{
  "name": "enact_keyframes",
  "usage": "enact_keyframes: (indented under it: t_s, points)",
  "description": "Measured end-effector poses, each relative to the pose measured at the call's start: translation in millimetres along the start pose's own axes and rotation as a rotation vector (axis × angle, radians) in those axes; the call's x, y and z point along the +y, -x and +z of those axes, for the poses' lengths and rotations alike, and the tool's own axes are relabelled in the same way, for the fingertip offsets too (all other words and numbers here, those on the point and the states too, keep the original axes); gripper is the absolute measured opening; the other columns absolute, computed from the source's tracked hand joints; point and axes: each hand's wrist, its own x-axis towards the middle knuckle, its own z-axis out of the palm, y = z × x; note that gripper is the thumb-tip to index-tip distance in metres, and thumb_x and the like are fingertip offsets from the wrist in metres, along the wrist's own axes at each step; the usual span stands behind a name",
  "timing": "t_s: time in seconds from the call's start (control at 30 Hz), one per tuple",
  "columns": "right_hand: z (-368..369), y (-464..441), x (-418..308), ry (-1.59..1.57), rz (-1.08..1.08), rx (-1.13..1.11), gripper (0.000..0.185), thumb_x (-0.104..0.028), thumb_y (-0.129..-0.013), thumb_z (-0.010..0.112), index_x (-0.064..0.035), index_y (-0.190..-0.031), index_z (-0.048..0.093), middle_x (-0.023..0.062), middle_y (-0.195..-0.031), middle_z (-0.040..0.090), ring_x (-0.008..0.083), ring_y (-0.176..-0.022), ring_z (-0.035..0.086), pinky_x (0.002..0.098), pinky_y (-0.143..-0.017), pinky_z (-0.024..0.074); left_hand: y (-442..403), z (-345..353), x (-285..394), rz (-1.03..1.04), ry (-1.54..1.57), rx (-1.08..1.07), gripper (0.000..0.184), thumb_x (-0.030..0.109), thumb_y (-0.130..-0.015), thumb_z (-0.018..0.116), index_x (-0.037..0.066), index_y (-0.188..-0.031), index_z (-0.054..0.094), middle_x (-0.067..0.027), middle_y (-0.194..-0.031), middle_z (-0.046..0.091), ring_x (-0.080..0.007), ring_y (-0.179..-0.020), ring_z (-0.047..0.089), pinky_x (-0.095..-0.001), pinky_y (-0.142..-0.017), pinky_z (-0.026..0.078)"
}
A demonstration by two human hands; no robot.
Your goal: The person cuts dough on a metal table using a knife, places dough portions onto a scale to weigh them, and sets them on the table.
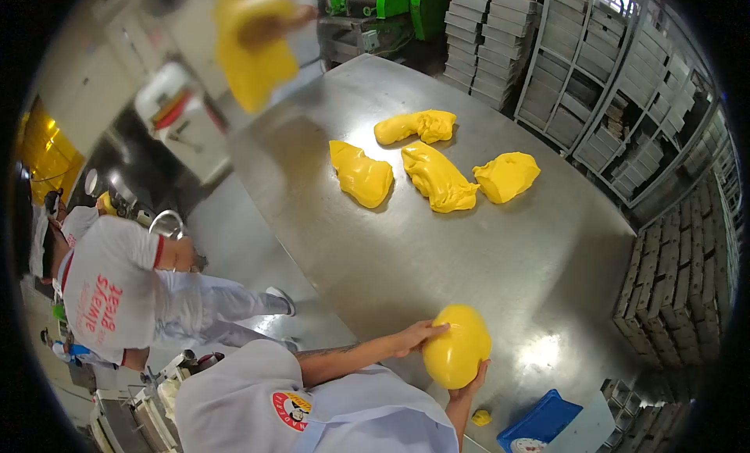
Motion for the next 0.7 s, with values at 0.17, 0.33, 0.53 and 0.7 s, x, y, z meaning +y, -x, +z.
enact_keyframes:
  t_s: [0.17, 0.33, 0.53, 0.7]
  points:
    - [17, 37, -26, -0.28, -0.172, -0.057, 0.069, -0.044, -0.099, 0.055, -0.0104, -0.155, 0.03, 0.0114, -0.163, 0.023, 0.0398, -0.138, 0.042, 0.0624, -0.1, 0.0456, 40, 75, 25, 0.366, -0.679, -0.261, 0.066, 0.037, -0.096, 0.068, 0.004, -0.148, 0.045, -0.0136, -0.139, 0.058, -0.0209, -0.125, 0.057, -0.0391, -0.103, 0.048]
    - [47, 59, -72, -0.456, -0.378, -0.446, 0.069, -0.037, -0.098, 0.058, -0.0093, -0.155, 0.03, 0.0121, -0.163, 0.022, 0.0394, -0.138, 0.042, 0.0616, -0.1, 0.0454, 109, 87, 42, 0.357, -0.801, -0.314, 0.053, 0.03, -0.099, 0.063, 0.008, -0.146, 0.05, -0.0124, -0.14, 0.058, -0.022, -0.127, 0.056, -0.0378, -0.105, 0.047]
    - [55, 88, -166, -0.286, -0.656, -0.589, 0.07, -0.03, -0.096, 0.061, -0.0094, -0.155, 0.029, 0.0131, -0.163, 0.022, 0.0382, -0.138, 0.042, 0.0593, -0.103, 0.0441, 153, -32, -18, 0.197, -0.874, 0.023, 0.05, 0.038, -0.099, 0.06, 0.008, -0.139, 0.057, -0.0128, -0.137, 0.061, -0.0255, -0.125, 0.058, -0.037, -0.106, 0.044]
    - [152, 113, -229, 0.614, -1.568, 0.142, 0.066, -0.022, -0.093, 0.066, -0.0112, -0.152, 0.038, 0.014, -0.146, 0.05, 0.0302, -0.128, 0.055, 0.0461, -0.11, 0.0454, 176, -150, -81, 0.165, -0.885, 0.319, 0.053, 0.041, -0.096, 0.062, 0.003, -0.132, 0.061, -0.0165, -0.13, 0.065, -0.0295, -0.118, 0.062, -0.0373, -0.104, 0.046]
